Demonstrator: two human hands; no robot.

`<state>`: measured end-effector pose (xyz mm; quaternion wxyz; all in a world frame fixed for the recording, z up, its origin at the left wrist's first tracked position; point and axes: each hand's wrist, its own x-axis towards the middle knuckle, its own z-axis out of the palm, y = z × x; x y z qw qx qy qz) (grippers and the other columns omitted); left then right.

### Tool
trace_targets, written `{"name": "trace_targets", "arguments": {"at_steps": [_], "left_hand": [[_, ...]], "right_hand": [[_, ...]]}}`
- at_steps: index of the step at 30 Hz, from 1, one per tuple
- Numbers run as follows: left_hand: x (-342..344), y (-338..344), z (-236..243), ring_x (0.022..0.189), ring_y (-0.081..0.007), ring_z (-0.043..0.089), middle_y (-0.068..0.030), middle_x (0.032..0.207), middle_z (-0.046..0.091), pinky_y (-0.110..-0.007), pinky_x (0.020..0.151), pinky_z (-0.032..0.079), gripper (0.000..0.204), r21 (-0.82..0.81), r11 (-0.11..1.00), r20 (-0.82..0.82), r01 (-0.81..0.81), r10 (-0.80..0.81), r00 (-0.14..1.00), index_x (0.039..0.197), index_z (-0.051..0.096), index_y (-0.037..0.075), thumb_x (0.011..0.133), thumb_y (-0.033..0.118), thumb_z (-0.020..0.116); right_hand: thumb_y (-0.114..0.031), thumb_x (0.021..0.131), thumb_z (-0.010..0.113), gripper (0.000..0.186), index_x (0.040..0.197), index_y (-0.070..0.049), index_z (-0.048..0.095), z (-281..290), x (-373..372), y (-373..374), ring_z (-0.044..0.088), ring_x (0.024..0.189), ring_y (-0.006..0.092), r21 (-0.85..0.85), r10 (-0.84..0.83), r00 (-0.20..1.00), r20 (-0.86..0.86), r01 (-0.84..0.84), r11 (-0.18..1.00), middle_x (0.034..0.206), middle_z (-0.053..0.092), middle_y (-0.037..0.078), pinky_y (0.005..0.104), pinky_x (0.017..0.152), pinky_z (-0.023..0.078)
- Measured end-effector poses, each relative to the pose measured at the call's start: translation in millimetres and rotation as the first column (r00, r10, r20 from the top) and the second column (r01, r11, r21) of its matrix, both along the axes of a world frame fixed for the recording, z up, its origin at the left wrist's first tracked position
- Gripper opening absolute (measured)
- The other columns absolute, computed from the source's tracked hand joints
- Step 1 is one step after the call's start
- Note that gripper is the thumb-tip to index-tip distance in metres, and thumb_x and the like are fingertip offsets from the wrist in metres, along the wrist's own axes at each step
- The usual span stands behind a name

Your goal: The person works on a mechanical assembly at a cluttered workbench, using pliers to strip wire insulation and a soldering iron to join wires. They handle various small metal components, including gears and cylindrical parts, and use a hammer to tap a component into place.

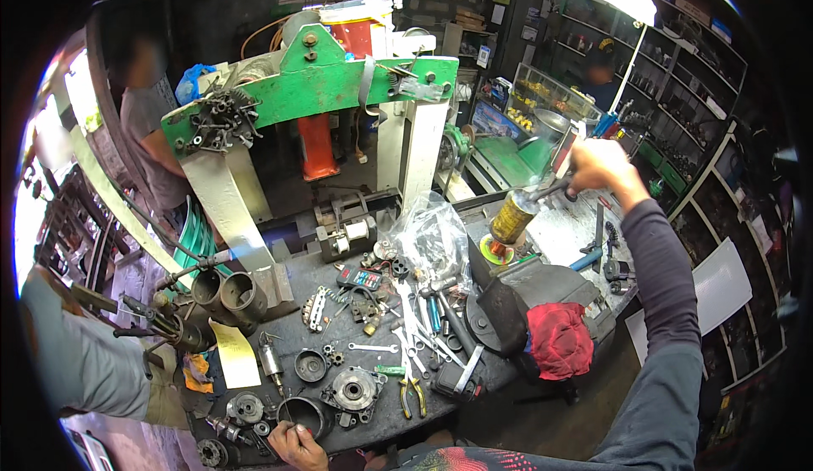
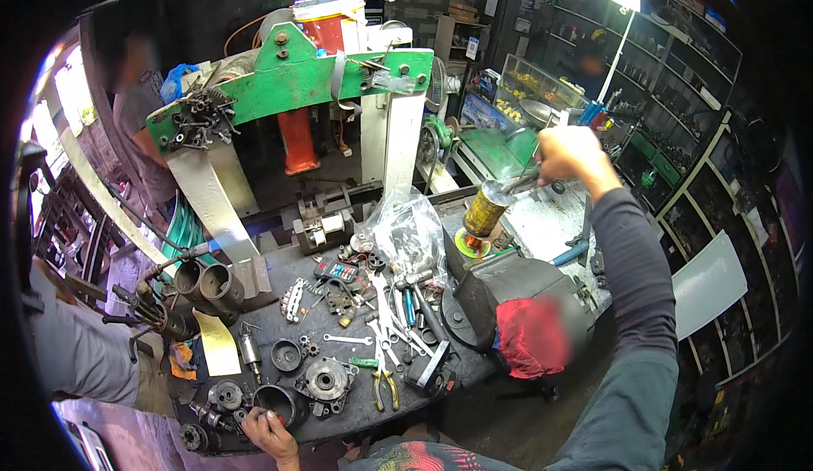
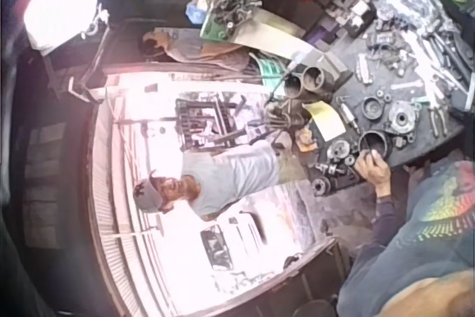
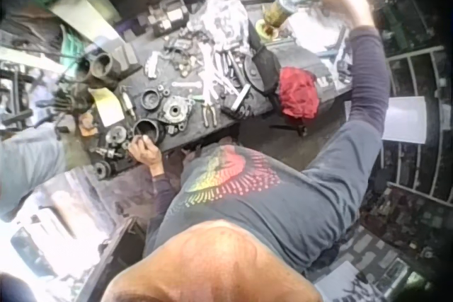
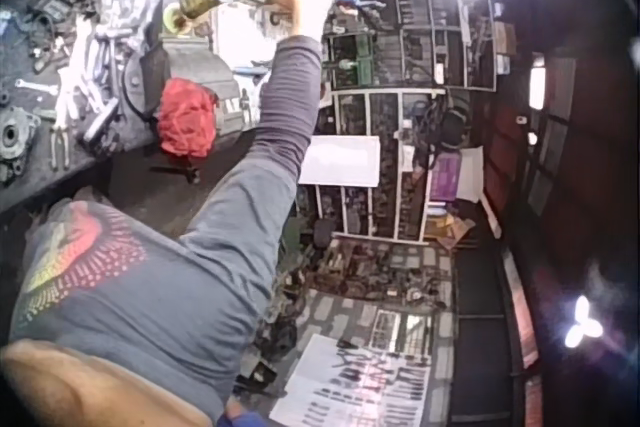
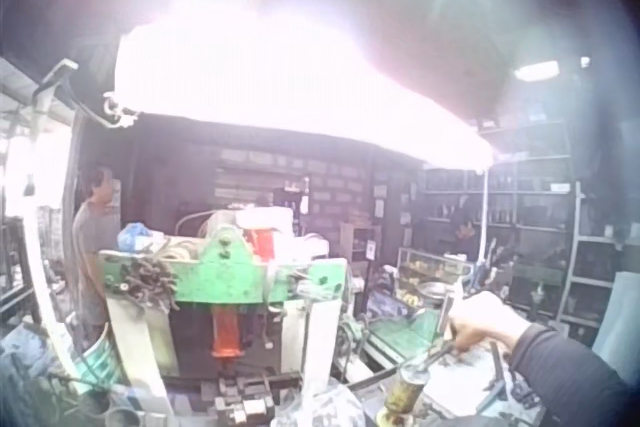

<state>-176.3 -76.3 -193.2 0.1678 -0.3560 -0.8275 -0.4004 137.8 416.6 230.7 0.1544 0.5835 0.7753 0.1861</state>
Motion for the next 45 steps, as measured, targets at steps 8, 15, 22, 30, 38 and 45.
{"name": "trace_targets", "arguments": {"at_steps": [8, 15, 22, 30, 38, 45], "left_hand": [[-8.4, 6.5, -1.7, 0.097, -0.0355, 0.055, -0.0174, 0.100, 0.062, -0.048, 0.089, 0.043, 0.032, 0.062, 0.994, 0.070, 0.088, -0.093, 0.993, 0.079, 0.059, -0.003, 0.100, 0.021, 0.058], [-17.5, 4.4, 9.4, 0.093, -0.0356, 0.059, -0.0135, 0.094, 0.066, -0.047, 0.085, 0.047, 0.023, 0.227, 0.967, 0.147, 0.119, -0.155, 0.977, 0.075, 0.064, 0.001, 0.092, 0.017, 0.067], [-33.4, -15.7, 30.6, 0.095, -0.0329, 0.061, -0.0108, 0.096, 0.067, -0.043, 0.083, 0.050, 0.018, 0.225, 0.963, 0.186, 0.148, -0.191, 0.964, 0.075, 0.064, 0.001, 0.088, 0.012, 0.072], [-32.3, -40.7, 22.9, 0.097, -0.0336, 0.061, -0.0107, 0.097, 0.067, -0.044, 0.085, 0.051, 0.016, 0.182, 0.980, 0.218, 0.074, -0.113, 0.969, 0.077, 0.064, 0.001, 0.087, 0.010, 0.073], [-31.8, -32.5, 16.6, 0.098, -0.0335, 0.062, -0.0104, 0.096, 0.067, -0.043, 0.085, 0.052, 0.013, 0.144, 0.979, 0.223, 0.144, -0.174, 0.959, 0.080, 0.068, 0.001, 0.086, 0.010, 0.074], [-34.2, -27.3, 16.5, 0.097, -0.0342, 0.061, -0.0097, 0.094, 0.067, -0.044, 0.084, 0.051, 0.013, 0.072, 0.985, 0.158, 0.154, -0.163, 0.974, 0.079, 0.067, 0.003, 0.085, 0.012, 0.074]], "right_hand": [[-0.033, 0.061, 0.097, 0.063, 0.111, 0.000, 0.078, 38.0, 66.8, -54.4, 0.072, 0.104, 0.0316, 0.211, 0.072, 0.858, -0.509, 0.043, 0.977, 0.110, 0.073, 0.018, 0.0414, 0.091, 0.054], [-0.009, 0.074, 0.092, 0.040, 0.107, 0.005, 0.075, -116.7, -32.6, -88.3, 0.067, 0.085, 0.0128, -0.191, -0.125, 0.181, -0.975, -0.412, 0.891, 0.091, 0.074, 0.004, 0.0279, 0.076, 0.053], [-0.020, 0.082, 0.089, 0.029, 0.098, 0.000, 0.074, -269.4, -232.2, -167.9, 0.053, 0.058, 0.0069, -0.395, -0.479, -0.039, -0.877, -0.510, 0.764, 0.074, 0.065, -0.002, 0.0252, 0.053, 0.040], [-0.024, 0.089, 0.084, 0.028, 0.077, -0.006, 0.066, -379.6, -332.9, -202.7, 0.042, 0.044, 0.0085, -0.478, -0.614, -0.101, -0.783, -0.535, 0.697, 0.060, 0.055, -0.002, 0.0283, 0.041, 0.027], [-0.018, 0.084, 0.087, 0.025, 0.098, -0.003, 0.073, -420.8, -347.2, -192.4, 0.043, 0.049, 0.0038, -0.378, -0.603, -0.204, -0.772, -0.615, 0.692, 0.070, 0.061, -0.005, 0.0253, 0.043, 0.027], [-0.012, 0.083, 0.085, 0.020, 0.095, -0.001, 0.073, -433.2, -356.9, -177.0, 0.046, 0.054, 0.0037, -0.364, -0.583, -0.204, -0.787, -0.610, 0.704, 0.072, 0.062, -0.005, 0.0250, 0.048, 0.032]]}}
